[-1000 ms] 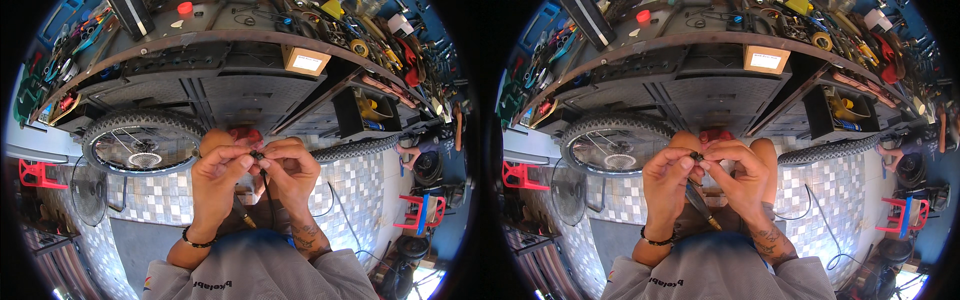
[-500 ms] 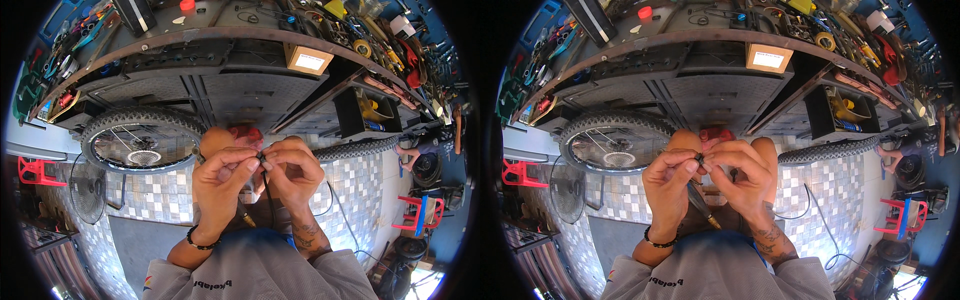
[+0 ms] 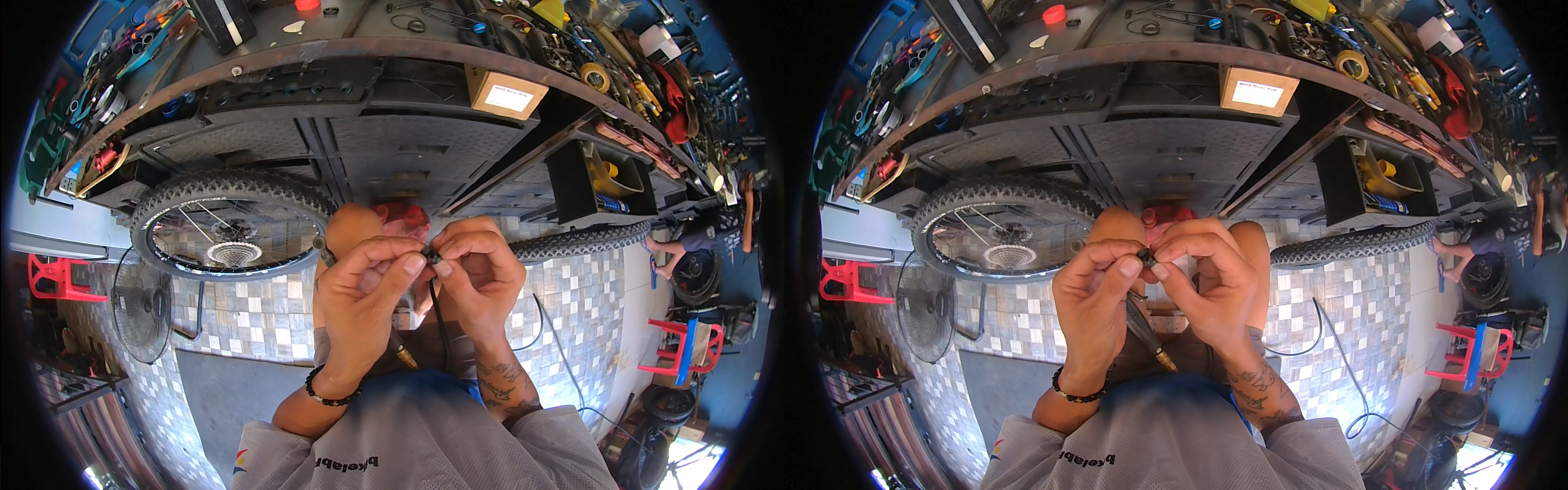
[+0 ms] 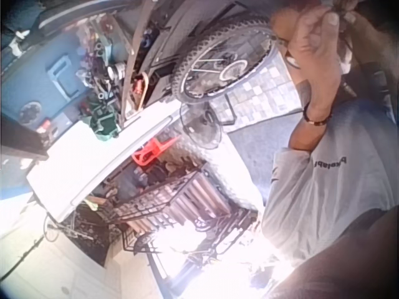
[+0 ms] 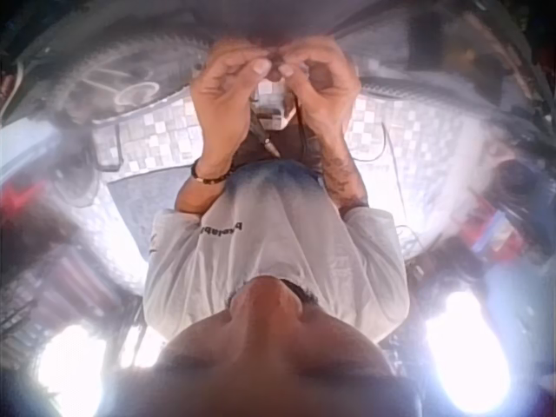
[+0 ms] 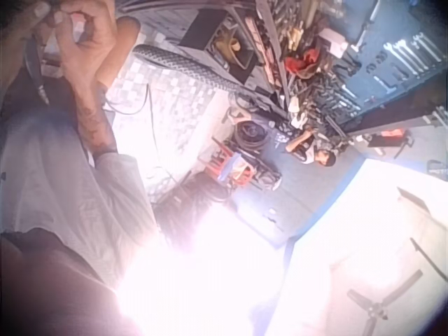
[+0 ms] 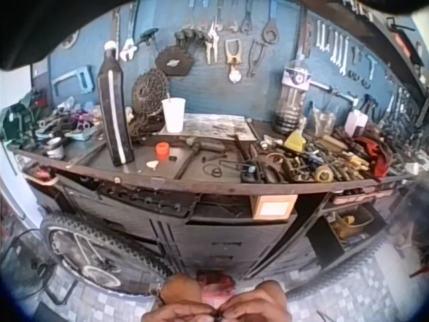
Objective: The person inflates a bicycle tire using a floor pump with a pressure gauge. They attach the pump head to the valve, pump air into the tire, and check the pressure reading. The person then removes the pump head and places the tire on the workbench.
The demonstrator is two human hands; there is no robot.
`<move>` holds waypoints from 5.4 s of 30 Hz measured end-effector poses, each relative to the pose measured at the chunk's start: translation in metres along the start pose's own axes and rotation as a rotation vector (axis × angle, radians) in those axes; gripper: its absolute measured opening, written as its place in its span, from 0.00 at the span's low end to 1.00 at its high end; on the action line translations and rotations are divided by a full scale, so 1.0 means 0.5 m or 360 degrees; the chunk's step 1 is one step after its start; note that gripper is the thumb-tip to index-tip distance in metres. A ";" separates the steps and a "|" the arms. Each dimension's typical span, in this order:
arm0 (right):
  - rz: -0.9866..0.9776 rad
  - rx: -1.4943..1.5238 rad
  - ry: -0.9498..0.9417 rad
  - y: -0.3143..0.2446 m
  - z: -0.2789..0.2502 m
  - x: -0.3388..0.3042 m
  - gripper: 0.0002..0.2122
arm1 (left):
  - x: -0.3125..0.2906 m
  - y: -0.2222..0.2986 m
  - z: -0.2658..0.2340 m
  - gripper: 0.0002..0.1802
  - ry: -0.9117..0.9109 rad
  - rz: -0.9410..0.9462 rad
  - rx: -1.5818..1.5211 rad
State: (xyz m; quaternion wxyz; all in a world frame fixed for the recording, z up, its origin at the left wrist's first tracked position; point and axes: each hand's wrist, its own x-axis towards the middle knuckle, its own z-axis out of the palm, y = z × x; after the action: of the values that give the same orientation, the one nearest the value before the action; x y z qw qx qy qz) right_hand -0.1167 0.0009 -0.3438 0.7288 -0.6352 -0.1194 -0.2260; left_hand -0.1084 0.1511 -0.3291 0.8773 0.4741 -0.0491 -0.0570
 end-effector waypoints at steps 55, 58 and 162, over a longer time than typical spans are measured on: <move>-0.0606 -0.0770 -0.0176 -0.019 -0.009 0.013 0.13 | -0.009 -0.048 -0.033 0.08 -0.0234 0.0392 -0.0156; -0.0633 -0.0752 -0.0157 -0.011 -0.010 0.008 0.12 | -0.006 -0.046 -0.034 0.09 -0.0270 0.0403 -0.0147; 0.0245 -0.0493 -0.0171 0.007 0.009 -0.032 0.11 | -0.017 -0.061 -0.079 0.09 -0.0068 -0.0329 -0.0397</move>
State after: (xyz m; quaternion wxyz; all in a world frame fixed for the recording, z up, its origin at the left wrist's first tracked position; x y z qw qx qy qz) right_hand -0.1282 0.0086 -0.3534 0.6301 -0.7583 -0.0730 -0.1508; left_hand -0.1130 0.1683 -0.3766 0.9175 0.3627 -0.0112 -0.1627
